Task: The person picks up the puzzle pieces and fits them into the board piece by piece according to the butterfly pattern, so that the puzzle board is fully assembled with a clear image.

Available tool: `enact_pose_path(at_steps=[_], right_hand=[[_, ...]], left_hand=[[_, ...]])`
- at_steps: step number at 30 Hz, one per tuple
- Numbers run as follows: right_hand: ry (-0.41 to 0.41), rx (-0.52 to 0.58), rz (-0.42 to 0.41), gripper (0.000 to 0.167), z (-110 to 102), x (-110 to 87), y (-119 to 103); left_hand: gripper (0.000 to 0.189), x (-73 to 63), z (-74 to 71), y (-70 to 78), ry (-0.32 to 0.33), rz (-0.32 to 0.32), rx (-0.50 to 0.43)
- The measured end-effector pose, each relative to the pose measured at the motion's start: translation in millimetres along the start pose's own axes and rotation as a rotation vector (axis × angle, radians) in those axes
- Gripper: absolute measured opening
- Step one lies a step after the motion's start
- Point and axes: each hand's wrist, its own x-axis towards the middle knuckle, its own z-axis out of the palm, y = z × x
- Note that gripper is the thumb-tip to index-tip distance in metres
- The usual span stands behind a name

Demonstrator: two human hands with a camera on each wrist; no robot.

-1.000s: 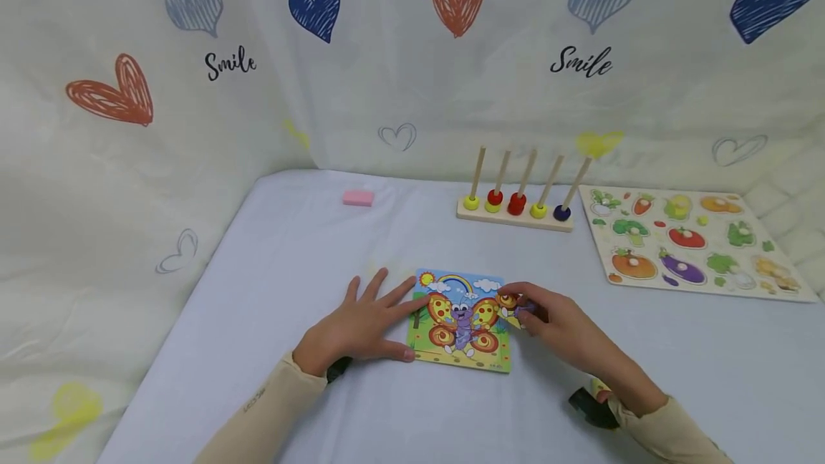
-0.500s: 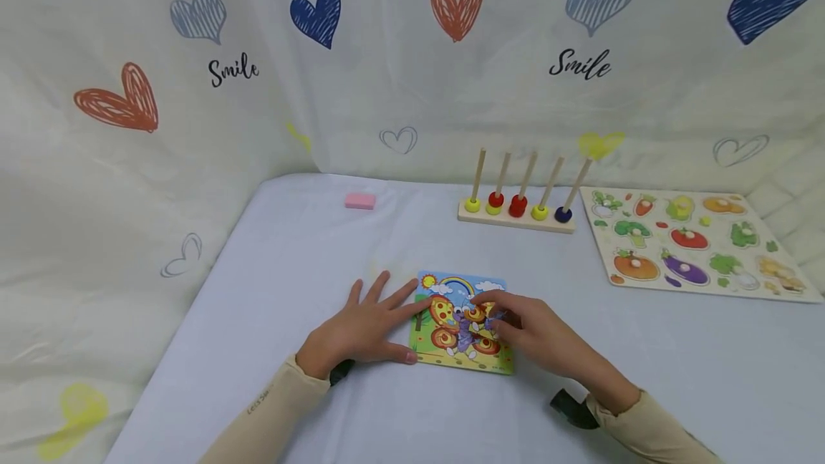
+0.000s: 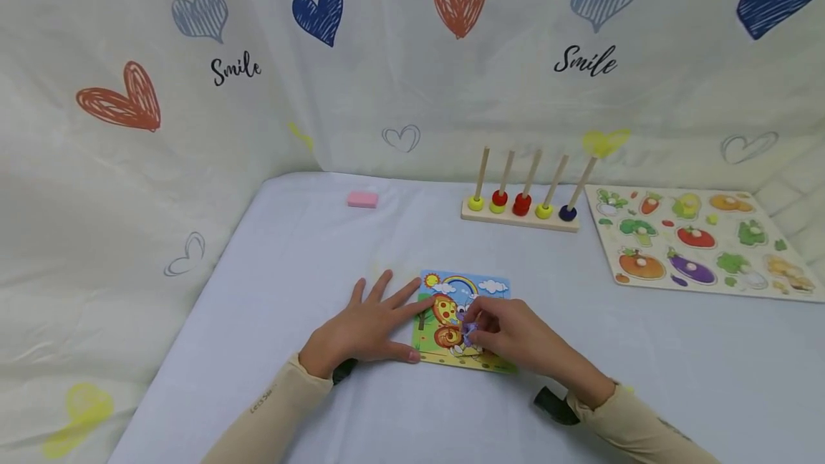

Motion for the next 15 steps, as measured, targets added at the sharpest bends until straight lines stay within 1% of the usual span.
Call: enact_pose_path(at_steps=[4,11,15], right_hand=[[0.009,-0.040,0.014,0.011,2.6,1.9,0.5],[0.002,-0.107,0.089,0.011,3.2,2.4,-0.8],[-0.013,-0.143,0.094,0.011,6.6,4.5,0.5]], left_hand=[[0.091,0.5,0.2,0.1,0.000,0.000,0.003],[0.091,1.9,0.3,0.2,-0.002,-0.002,0.003],[0.091,0.9,0.1,0.0,0.000,-0.002,0.007]])
